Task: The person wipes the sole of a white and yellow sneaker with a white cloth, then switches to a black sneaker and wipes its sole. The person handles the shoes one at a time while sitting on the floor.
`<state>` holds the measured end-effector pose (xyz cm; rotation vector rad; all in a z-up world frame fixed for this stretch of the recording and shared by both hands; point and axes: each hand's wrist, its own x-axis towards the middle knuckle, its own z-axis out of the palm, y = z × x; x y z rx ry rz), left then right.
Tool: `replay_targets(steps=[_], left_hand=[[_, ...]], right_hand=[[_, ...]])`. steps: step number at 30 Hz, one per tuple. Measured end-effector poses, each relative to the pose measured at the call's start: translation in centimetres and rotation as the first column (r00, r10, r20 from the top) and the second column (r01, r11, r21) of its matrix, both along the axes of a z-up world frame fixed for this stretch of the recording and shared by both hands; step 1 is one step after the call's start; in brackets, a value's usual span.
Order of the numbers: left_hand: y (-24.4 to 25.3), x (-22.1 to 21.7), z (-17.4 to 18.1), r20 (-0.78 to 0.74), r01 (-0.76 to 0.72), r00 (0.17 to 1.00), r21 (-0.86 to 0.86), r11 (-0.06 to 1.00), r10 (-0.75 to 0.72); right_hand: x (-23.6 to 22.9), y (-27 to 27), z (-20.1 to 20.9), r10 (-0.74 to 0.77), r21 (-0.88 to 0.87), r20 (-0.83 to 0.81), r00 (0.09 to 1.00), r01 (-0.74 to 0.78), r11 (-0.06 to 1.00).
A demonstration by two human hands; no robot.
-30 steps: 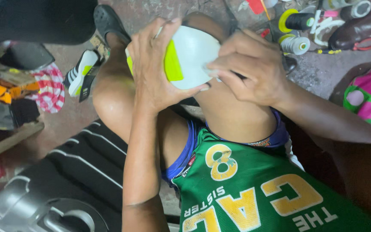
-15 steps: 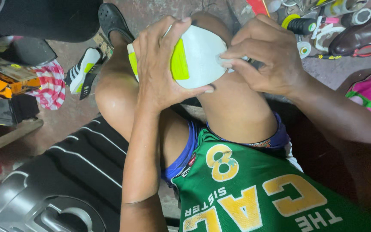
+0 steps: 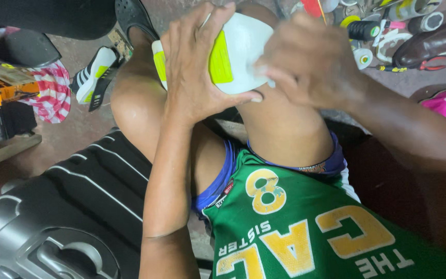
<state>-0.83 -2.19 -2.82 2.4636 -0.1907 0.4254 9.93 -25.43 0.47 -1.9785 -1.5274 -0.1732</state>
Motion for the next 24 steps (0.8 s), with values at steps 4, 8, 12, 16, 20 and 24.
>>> replay_targets(steps=[4,8,12,16,20,24], left_hand=[[0.2,0.2,-0.1,-0.028,0.014,1.0,-0.011,1.0,-0.015],[0.3,-0.2,-0.2,-0.029,-0.009,1.0,0.001,1.0,0.009],[-0.3,0.1,-0.1,-0.033,0.013,0.999,-0.035,0.999,-0.014],[-0.5,-0.1,0.5,-0.039,0.015,0.999,0.056,0.998,-0.013],[-0.8,0.2,0.4,-0.049,0.004,0.999,0.052,0.999,-0.001],[-0.8,0.4,0.2,-0.034,-0.013,0.999,0.037,0.999,0.014]], right_hand=[[-0.6,-0.1,-2.1,-0.095,0.085,-0.091,0.991,0.103,0.991],[-2.6,-0.7,-2.8,-0.087,0.138,-0.188,0.978,0.114,0.984],[-2.4,-1.2,-3.7,-0.196,0.156,-0.387,0.901,0.273,0.949],[-3.0,-1.5,-3.3,-0.102,0.195,-0.326,0.94,0.172,0.966],[-1.2,-0.3,-3.7,-0.145,0.176,-0.424,0.894,0.239,0.955],[-1.4,-1.1,-3.6,-0.115,0.164,-0.448,0.887,0.208,0.964]])
